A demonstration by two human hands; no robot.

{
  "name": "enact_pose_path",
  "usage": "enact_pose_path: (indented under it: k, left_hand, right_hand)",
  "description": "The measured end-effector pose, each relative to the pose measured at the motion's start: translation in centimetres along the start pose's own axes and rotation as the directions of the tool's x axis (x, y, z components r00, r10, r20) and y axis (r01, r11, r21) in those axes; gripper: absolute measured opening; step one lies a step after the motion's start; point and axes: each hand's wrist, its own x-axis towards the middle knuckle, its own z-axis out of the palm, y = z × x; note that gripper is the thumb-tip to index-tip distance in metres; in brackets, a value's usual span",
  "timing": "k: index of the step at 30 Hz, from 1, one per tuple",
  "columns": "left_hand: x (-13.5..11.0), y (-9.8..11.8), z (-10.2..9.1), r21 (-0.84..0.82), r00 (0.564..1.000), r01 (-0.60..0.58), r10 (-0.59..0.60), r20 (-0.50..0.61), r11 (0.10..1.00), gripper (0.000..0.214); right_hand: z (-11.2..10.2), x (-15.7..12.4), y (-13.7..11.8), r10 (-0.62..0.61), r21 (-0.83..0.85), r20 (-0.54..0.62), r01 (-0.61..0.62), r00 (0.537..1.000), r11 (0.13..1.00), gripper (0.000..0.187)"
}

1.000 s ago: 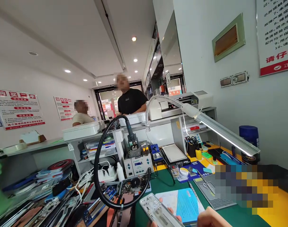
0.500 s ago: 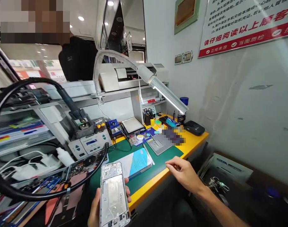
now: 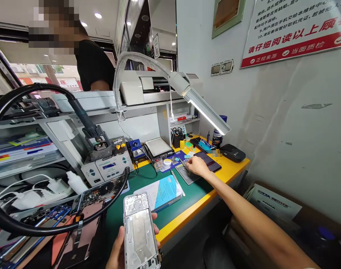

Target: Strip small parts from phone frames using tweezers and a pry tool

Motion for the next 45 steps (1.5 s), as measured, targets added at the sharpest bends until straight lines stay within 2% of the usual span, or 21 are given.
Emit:
enact_pose_path:
  k: [3, 7, 11, 14, 18, 23, 26, 29, 32, 35, 38, 40, 45]
  left_hand:
    - [-0.1, -0.1, 0.0, -0.035, 0.999, 0.018, -0.017, 0.031, 0.999, 0.054]
    - [0.2, -0.1, -0.4, -0.01, 0.998, 0.015, -0.015, 0.058, 1.0, 0.056]
    - [0.3, 0.0, -0.5, -0.002, 0.997, 0.009, -0.009, 0.07, 1.0, 0.057]
    - [0.4, 0.0, -0.6, -0.002, 0.996, -0.01, 0.01, 0.085, 1.0, 0.057]
    - [0.6, -0.2, -1.1, -0.031, 0.991, 0.032, -0.028, 0.131, 0.999, 0.062]
    - [1.0, -0.5, -0.8, -0.096, 0.973, 0.003, 0.02, 0.231, 0.995, 0.069]
    - [1.4, -0.7, -0.7, -0.105, 0.98, -0.051, 0.07, 0.186, 0.993, 0.069]
    - [1.7, -0.8, -0.8, -0.103, 0.981, -0.061, 0.078, 0.177, 0.993, 0.073]
    - [1.8, -1.0, -1.2, -0.122, 0.98, -0.048, 0.07, 0.186, 0.991, 0.077]
    - [1.8, -1.2, -1.6, -0.156, 0.981, -0.014, 0.044, 0.187, 0.988, 0.075]
    - [1.8, -1.4, -1.9, -0.2, 0.985, -0.003, 0.038, 0.17, 0.98, 0.067]
    - [1.8, -1.4, -2.0, -0.227, 0.987, 0.002, 0.034, 0.156, 0.974, 0.062]
    - [1.7, -1.5, -2.4, -0.28, 0.994, -0.004, 0.034, 0.104, 0.96, 0.051]
  right_hand:
    - [1.2, 1.4, -0.6, 0.039, -0.007, 0.028, -0.039, 0.999, 0.999, 0.032]
    - [1.8, 1.7, -0.3, 0.071, 0.072, 0.032, -0.074, 0.997, 0.995, 0.032]
    - [1.2, 1.3, 0.2, 0.08, 0.244, 0.025, -0.084, 0.996, 0.966, 0.031]
    - [0.4, 0.2, 0.3, 0.058, 0.416, 0.032, -0.066, 0.998, 0.907, 0.03]
    - [-0.6, -3.0, 0.7, 0.017, 0.657, 0.066, -0.056, 0.998, 0.752, 0.028]
    - [-2.1, -8.5, 0.9, -0.065, 0.884, 0.106, -0.064, 0.992, 0.463, 0.033]
    - [-2.5, -11.4, -0.1, -0.101, 0.958, 0.074, -0.042, 0.992, 0.282, 0.03]
    - [-1.6, -14.2, -2.6, -0.122, 0.982, 0.049, -0.026, 0.991, 0.189, 0.019]
    - [0.2, -17.1, -6.3, -0.174, 0.98, 0.036, 0.0, 0.984, 0.199, 0.02]
    - [2.0, -19.3, -9.9, -0.306, 0.879, -0.13, 0.252, 0.943, 0.404, 0.016]
    - [3.6, -20.1, -12.3, -0.426, 0.734, -0.272, 0.472, 0.863, 0.488, 0.018]
    - [4.5, -20.0, -13.1, -0.493, 0.666, -0.298, 0.548, 0.817, 0.506, 0.021]
    - [5.9, -19.2, -13.4, -0.582, 0.615, -0.302, 0.621, 0.755, 0.486, 0.027]
